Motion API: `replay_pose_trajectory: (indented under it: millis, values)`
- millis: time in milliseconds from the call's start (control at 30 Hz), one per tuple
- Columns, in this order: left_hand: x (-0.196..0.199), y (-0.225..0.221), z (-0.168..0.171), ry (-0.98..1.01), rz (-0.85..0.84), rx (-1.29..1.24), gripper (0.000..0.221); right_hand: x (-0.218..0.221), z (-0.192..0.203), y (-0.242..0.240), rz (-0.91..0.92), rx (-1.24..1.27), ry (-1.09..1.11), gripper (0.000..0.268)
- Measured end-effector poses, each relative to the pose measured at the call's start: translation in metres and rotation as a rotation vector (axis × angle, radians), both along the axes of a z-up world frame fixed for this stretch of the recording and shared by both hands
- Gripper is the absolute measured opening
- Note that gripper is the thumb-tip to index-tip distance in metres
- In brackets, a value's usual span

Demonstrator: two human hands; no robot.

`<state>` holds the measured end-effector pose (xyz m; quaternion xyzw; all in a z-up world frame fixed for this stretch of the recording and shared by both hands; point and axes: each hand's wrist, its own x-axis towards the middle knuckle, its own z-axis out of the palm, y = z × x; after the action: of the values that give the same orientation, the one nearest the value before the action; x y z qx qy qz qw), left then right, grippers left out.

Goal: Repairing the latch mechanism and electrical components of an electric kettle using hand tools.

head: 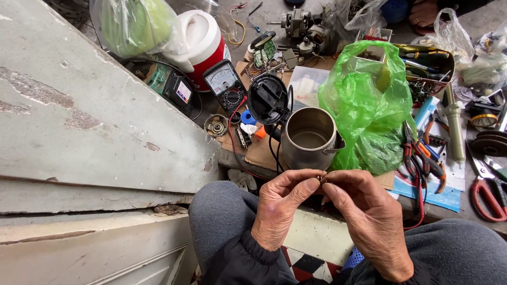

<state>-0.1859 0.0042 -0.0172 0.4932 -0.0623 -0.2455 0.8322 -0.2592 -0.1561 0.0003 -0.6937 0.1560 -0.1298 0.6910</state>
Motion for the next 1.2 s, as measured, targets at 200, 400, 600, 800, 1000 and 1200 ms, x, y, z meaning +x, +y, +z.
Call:
replay_pose_trajectory:
  millis: [200,400,600,800,1000,1200]
  values:
    - [0.001,0.003,-0.004,-0.021,-0.034,0.065,0.027,-0.003,0.001,-0.007,0.048,0.003,0.060,0.031]
    - [0.001,0.003,-0.005,-0.063,-0.040,0.110,0.024,-0.004,-0.002,-0.009,0.086,0.000,0.000,0.024]
    - [0.002,0.005,0.004,-0.110,-0.077,0.251,0.024,-0.006,-0.004,-0.013,0.057,-0.091,-0.006,0.022]
    - [0.004,0.004,0.009,-0.137,-0.072,0.278,0.022,-0.004,-0.006,-0.016,0.112,0.017,0.077,0.031]
    - [0.006,0.006,0.008,-0.058,-0.132,0.229,0.025,-0.004,-0.001,-0.022,0.119,-0.047,0.099,0.029]
    - [0.008,0.007,0.008,0.007,-0.158,0.264,0.024,-0.003,0.011,-0.024,0.169,-0.477,-0.040,0.022]
